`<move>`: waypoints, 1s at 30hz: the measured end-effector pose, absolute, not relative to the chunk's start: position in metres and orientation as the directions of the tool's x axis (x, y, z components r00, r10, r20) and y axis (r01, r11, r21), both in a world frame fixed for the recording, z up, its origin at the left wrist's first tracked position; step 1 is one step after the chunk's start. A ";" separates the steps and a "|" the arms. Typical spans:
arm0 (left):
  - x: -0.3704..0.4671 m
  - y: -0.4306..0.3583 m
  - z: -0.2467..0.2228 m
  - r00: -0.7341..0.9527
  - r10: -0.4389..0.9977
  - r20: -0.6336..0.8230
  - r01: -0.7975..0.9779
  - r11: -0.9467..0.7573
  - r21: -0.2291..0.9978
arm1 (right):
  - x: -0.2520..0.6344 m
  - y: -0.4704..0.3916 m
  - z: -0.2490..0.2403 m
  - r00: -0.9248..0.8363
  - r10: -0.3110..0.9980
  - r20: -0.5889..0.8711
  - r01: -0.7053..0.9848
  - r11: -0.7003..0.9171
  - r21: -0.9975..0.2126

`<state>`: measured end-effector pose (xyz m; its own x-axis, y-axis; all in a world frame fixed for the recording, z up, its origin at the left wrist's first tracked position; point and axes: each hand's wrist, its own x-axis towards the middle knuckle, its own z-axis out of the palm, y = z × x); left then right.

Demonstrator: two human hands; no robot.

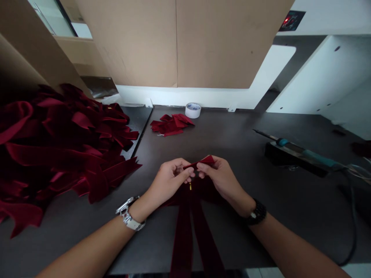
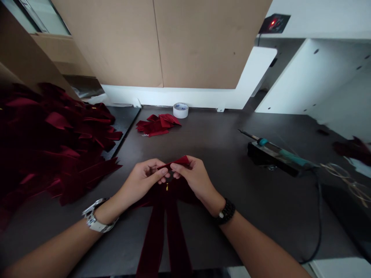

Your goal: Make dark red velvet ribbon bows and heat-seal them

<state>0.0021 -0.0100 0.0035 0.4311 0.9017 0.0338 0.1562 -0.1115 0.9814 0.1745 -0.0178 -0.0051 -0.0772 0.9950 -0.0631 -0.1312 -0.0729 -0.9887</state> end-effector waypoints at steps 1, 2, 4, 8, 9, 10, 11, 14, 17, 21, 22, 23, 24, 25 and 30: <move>-0.001 -0.009 0.005 0.449 0.892 0.052 0.220 -0.167 0.961 | 0.176 -0.017 -0.004 -0.072 0.995 -0.063 -0.150 -0.073 -0.986; -0.004 -0.009 0.007 0.484 0.872 0.069 0.299 -0.239 0.924 | 0.179 -0.015 -0.003 -0.066 0.996 -0.063 -0.161 -0.073 -0.984; -0.012 -0.007 0.010 0.584 0.809 0.060 0.458 -0.390 0.799 | 0.186 -0.013 0.000 -0.080 0.993 -0.082 -0.158 -0.094 -0.983; -0.019 -0.005 0.012 0.685 0.729 -0.011 0.567 -0.523 0.637 | 0.200 -0.011 0.007 -0.325 0.925 -0.195 -0.026 -0.215 -0.976; -0.018 -0.006 0.011 0.687 0.726 -0.012 0.558 -0.517 0.649 | 0.201 -0.012 0.009 -0.408 0.890 -0.203 0.018 -0.215 -0.977; -0.017 -0.006 0.011 0.690 0.724 -0.019 0.543 -0.499 0.675 | 0.202 -0.012 0.010 -0.486 0.852 -0.196 0.054 -0.194 -0.980; -0.015 -0.007 0.010 0.693 0.720 -0.035 0.525 -0.471 0.708 | 0.201 -0.013 0.012 -0.551 0.815 -0.176 0.080 -0.159 -0.984; -0.010 -0.009 0.008 0.710 0.700 -0.079 0.449 -0.363 0.816 | 0.200 -0.013 0.015 -0.644 0.754 -0.127 0.111 -0.072 -0.991; -0.008 -0.011 0.009 0.725 0.686 -0.064 0.365 -0.303 0.880 | 0.200 -0.013 0.015 -0.635 0.758 -0.147 0.148 -0.068 -0.987; -0.007 -0.013 0.013 0.748 0.656 -0.100 0.358 -0.271 0.894 | 0.202 -0.013 0.013 -0.622 0.766 -0.164 0.185 -0.061 -0.981; -0.007 -0.014 0.014 0.751 0.652 -0.105 0.356 -0.266 0.896 | 0.202 -0.014 0.013 -0.621 0.765 -0.169 0.198 -0.055 -0.979; -0.007 -0.014 0.015 0.752 0.651 -0.103 0.352 -0.264 0.898 | 0.202 -0.014 0.012 -0.619 0.766 -0.174 0.213 -0.050 -0.976; -0.007 -0.013 0.015 0.751 0.652 -0.099 0.347 -0.263 0.900 | 0.202 -0.014 0.012 -0.614 0.769 -0.180 0.230 -0.043 -0.972; -0.008 -0.013 0.015 0.751 0.653 -0.099 0.347 -0.262 0.901 | 0.201 -0.015 0.013 -0.605 0.774 -0.186 0.251 -0.036 -0.967; -0.009 -0.009 0.012 0.746 0.657 -0.107 0.317 -0.210 0.925 | 0.198 -0.017 0.015 -0.562 0.804 -0.194 0.341 0.011 -0.940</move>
